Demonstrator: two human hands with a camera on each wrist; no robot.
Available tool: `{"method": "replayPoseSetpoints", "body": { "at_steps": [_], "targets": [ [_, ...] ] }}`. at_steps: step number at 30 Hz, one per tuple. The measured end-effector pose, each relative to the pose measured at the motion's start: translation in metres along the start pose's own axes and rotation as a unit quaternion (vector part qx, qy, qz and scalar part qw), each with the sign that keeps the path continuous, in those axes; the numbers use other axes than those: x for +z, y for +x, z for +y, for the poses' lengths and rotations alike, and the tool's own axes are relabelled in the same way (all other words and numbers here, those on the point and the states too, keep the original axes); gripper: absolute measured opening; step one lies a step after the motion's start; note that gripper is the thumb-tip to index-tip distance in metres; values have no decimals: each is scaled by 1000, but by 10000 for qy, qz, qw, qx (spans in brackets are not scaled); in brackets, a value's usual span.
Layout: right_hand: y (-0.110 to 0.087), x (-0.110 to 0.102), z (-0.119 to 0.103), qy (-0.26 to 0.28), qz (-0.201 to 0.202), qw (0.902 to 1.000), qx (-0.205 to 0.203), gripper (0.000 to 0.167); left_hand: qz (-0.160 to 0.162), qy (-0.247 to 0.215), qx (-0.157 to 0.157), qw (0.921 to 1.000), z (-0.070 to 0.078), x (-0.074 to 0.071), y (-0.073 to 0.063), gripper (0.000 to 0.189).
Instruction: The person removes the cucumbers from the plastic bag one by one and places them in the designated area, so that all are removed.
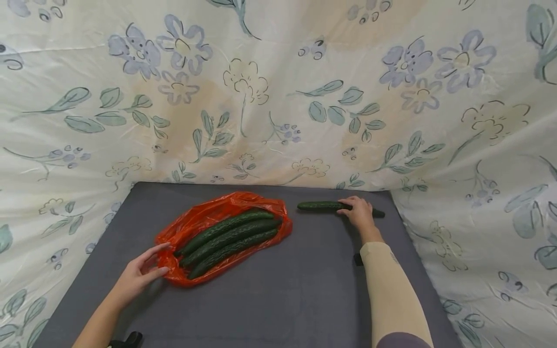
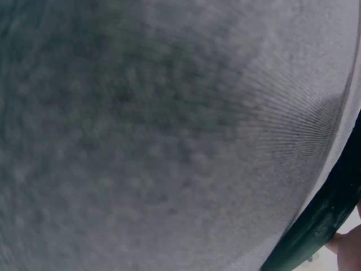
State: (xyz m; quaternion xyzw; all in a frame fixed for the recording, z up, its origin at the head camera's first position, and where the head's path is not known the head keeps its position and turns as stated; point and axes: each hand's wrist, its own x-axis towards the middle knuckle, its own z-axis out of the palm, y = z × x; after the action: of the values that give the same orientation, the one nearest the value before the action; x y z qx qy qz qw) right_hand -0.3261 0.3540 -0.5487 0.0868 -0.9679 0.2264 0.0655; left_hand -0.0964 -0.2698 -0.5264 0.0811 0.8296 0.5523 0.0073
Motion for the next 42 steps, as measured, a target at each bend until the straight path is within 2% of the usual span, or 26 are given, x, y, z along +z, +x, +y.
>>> {"method": "replayPoseSetpoints", "body": {
  "at_steps": [8,12,17,21,24,28,33,38,42],
  "targets": [
    [-1,2,-4,-316,-614,9960,570,46,26,86,46,9999,0,0,1,55],
    [-1,-1,-7,-427,-672,9950,596,51,26,37,63,10000,2,-1,2,55],
    [0,-3,-10,-466,-575,9964,418,65,12,1,118,9999,3,-2,3,56],
    [-1,-7,-18,-433,-461,9977,258,68,-14,43,-24,10000,3,-2,2,56],
    [-2,-11,-27,-217,-369,9989,177,69,-34,64,-122,9999,3,-1,1,56],
    [-3,-18,-35,207,-126,9996,148,76,-66,-15,-68,10000,2,0,3,56],
    [-7,-24,-48,350,139,9992,120,89,-74,-135,19,9999,1,0,5,56],
    [-12,-26,-64,447,292,9985,-84,89,-55,-135,35,9999,1,-1,3,56],
    [-16,-28,-79,514,216,9982,-239,86,-35,-110,34,9999,1,-1,0,57]
  ]
}}
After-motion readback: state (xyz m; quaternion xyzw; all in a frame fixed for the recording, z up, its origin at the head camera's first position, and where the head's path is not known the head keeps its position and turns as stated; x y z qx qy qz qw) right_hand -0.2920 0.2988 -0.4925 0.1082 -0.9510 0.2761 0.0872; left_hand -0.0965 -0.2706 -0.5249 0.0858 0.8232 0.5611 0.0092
